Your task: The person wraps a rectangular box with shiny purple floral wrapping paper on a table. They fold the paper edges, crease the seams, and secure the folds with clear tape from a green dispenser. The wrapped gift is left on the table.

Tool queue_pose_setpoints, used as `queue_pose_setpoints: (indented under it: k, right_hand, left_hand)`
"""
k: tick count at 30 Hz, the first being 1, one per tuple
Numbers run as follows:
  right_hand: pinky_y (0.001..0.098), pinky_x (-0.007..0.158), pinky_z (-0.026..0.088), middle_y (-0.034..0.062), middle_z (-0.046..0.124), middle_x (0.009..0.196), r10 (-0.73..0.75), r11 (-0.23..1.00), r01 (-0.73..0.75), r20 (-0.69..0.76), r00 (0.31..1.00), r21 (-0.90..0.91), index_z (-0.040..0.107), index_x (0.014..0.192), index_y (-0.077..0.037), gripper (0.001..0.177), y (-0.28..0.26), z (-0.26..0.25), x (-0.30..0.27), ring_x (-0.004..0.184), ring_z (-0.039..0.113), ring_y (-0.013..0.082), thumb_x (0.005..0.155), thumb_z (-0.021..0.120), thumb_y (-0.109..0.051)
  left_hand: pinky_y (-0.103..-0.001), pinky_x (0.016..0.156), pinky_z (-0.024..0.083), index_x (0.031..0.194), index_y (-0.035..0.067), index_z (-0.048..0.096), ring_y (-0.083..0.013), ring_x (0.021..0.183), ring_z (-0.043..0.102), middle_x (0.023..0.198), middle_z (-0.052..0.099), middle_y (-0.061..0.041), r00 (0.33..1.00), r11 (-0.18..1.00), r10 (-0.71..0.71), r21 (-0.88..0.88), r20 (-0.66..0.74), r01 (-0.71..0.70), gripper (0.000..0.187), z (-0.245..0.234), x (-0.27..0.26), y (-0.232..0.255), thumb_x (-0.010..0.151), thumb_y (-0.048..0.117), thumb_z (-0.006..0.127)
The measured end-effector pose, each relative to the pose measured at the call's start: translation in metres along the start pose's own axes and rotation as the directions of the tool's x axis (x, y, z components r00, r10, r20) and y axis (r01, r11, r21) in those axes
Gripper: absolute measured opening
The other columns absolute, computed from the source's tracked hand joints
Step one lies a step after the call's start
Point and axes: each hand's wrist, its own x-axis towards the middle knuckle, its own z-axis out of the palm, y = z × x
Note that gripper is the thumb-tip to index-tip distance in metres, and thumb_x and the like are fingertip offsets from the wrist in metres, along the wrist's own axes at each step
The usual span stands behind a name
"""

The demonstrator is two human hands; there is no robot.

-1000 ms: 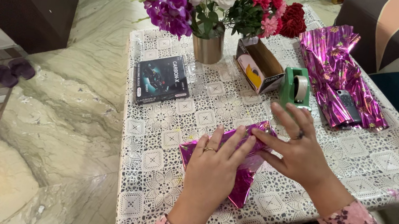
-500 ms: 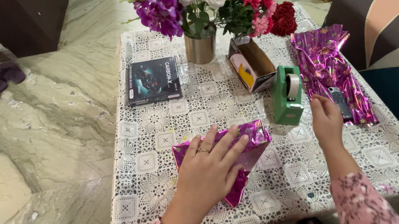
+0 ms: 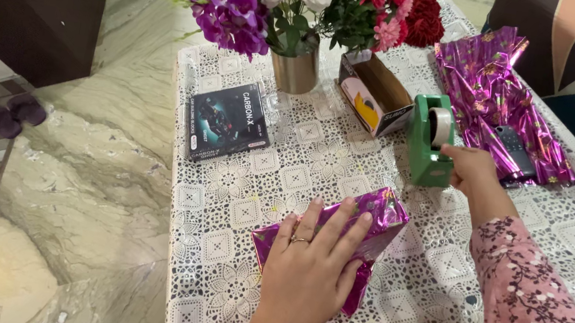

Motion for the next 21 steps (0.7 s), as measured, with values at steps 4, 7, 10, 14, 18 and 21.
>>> queue_pose_setpoints:
  k: [4,7,10,14,18,21]
  right_hand:
    - [0.0371,0.087,0.062,0.0136,0.062,0.107,0.029,0.985,-0.049,0.118,0.993,0.166,0.063,0.117,0.004,0.032,-0.017,-0.008,-0.021,0.092,0.069,0.0281,0.099,0.067,-0.022]
    - [0.0314,0.091,0.059,0.0138,0.066,0.109,0.028,0.971,-0.063,0.151,0.988,0.229,0.064,0.114,0.005,0.029,-0.005,-0.008,-0.022,0.1,0.071,0.0271,0.096,0.067,-0.018]
    - [0.0321,0.096,0.056,0.0152,0.067,0.111,-0.059,0.932,-0.013,0.187,0.981,0.363,0.063,0.115,0.005,0.029,0.021,-0.007,-0.011,0.107,0.069,0.0273,0.098,0.065,-0.017]
    - [0.0369,0.102,0.058,0.0169,0.066,0.116,-0.143,0.85,0.039,0.159,0.977,0.525,0.056,0.114,0.009,0.028,0.05,-0.006,0.001,0.111,0.069,0.0305,0.098,0.065,-0.013]
    - [0.035,0.101,0.055,0.018,0.064,0.112,-0.156,0.883,0.088,0.111,0.982,0.461,0.056,0.116,0.011,0.035,0.061,-0.007,-0.001,0.109,0.07,0.0287,0.098,0.068,-0.017]
    - [0.0345,0.102,0.057,0.0166,0.063,0.112,-0.199,0.851,0.107,0.126,0.972,0.513,0.054,0.12,0.012,0.039,0.068,-0.005,-0.004,0.108,0.068,0.027,0.099,0.069,-0.017]
  left_hand:
    - [-0.053,0.11,0.036,0.146,0.025,0.056,-0.0332,0.136,0.05,0.153,0.053,-0.003,1.0,1.0,-0.006,-0.002,-0.002,0.006,0.056,-0.001,-0.002,0.0,0.092,0.036,0.064]
    - [-0.054,0.11,0.037,0.147,0.025,0.055,-0.0335,0.136,0.05,0.153,0.053,-0.003,1.0,1.0,-0.004,-0.002,-0.009,0.004,0.058,-0.003,-0.003,0.001,0.091,0.036,0.065]
    - [-0.054,0.11,0.037,0.147,0.025,0.055,-0.0332,0.135,0.051,0.153,0.052,-0.003,1.0,1.0,-0.007,-0.009,-0.01,0.007,0.06,-0.006,-0.001,0.0,0.089,0.036,0.066]
    - [-0.055,0.11,0.037,0.147,0.025,0.055,-0.0339,0.134,0.052,0.153,0.052,-0.003,1.0,1.0,-0.009,-0.023,-0.007,0.009,0.061,-0.007,-0.002,0.001,0.088,0.035,0.067]
    - [-0.054,0.11,0.037,0.147,0.025,0.055,-0.0344,0.134,0.052,0.153,0.052,-0.004,1.0,1.0,-0.004,-0.019,0.001,0.004,0.061,-0.009,-0.002,0.001,0.088,0.035,0.067]
    - [-0.054,0.11,0.037,0.147,0.025,0.055,-0.0343,0.134,0.052,0.153,0.052,-0.004,1.0,1.0,-0.007,-0.024,0.005,0.007,0.062,-0.008,-0.002,0.001,0.088,0.035,0.067]
